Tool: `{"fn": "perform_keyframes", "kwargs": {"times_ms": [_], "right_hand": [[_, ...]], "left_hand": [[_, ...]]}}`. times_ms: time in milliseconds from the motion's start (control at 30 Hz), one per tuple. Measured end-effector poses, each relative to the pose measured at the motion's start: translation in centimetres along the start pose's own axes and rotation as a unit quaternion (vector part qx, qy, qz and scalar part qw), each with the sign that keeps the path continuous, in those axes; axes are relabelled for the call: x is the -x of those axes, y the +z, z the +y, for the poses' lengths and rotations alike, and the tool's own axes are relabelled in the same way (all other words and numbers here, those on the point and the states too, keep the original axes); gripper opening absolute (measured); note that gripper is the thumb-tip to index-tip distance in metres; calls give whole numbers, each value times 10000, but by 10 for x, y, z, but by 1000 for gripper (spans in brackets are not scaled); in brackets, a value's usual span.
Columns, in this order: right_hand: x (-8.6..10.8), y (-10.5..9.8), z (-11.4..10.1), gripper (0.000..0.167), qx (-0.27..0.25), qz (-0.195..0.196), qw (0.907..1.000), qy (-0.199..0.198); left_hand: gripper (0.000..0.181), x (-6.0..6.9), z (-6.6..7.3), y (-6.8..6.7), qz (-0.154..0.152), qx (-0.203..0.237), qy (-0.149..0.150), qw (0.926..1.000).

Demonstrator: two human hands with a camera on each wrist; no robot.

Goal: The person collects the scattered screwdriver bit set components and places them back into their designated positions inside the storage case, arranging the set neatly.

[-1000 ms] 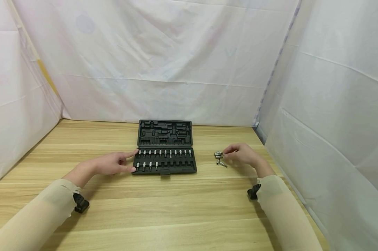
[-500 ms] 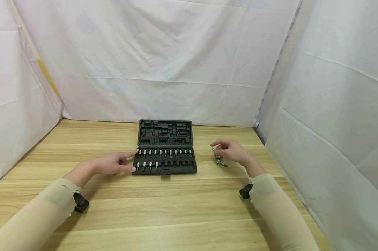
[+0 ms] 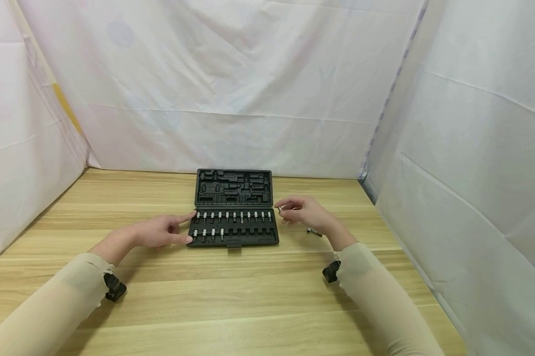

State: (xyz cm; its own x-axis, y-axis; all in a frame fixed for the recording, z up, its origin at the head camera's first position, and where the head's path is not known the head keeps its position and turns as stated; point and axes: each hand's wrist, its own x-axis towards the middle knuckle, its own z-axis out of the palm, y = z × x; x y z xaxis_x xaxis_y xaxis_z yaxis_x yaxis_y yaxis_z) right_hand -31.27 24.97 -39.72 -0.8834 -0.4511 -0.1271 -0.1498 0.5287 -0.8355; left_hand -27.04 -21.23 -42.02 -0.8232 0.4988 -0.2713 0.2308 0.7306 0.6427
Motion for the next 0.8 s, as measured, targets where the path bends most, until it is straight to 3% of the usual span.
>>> {"fn": "perform_keyframes", "kwargs": {"times_ms": [333, 800], "right_hand": [[-17, 29, -17, 40, -837, -379, 9957, -76], [-39, 65, -33, 42, -666, -645, 9951, -337]], "left_hand": [[96, 1, 1, -1, 14, -120, 23, 9999], [97, 1, 1, -1, 24, -42, 49, 10000]]}}
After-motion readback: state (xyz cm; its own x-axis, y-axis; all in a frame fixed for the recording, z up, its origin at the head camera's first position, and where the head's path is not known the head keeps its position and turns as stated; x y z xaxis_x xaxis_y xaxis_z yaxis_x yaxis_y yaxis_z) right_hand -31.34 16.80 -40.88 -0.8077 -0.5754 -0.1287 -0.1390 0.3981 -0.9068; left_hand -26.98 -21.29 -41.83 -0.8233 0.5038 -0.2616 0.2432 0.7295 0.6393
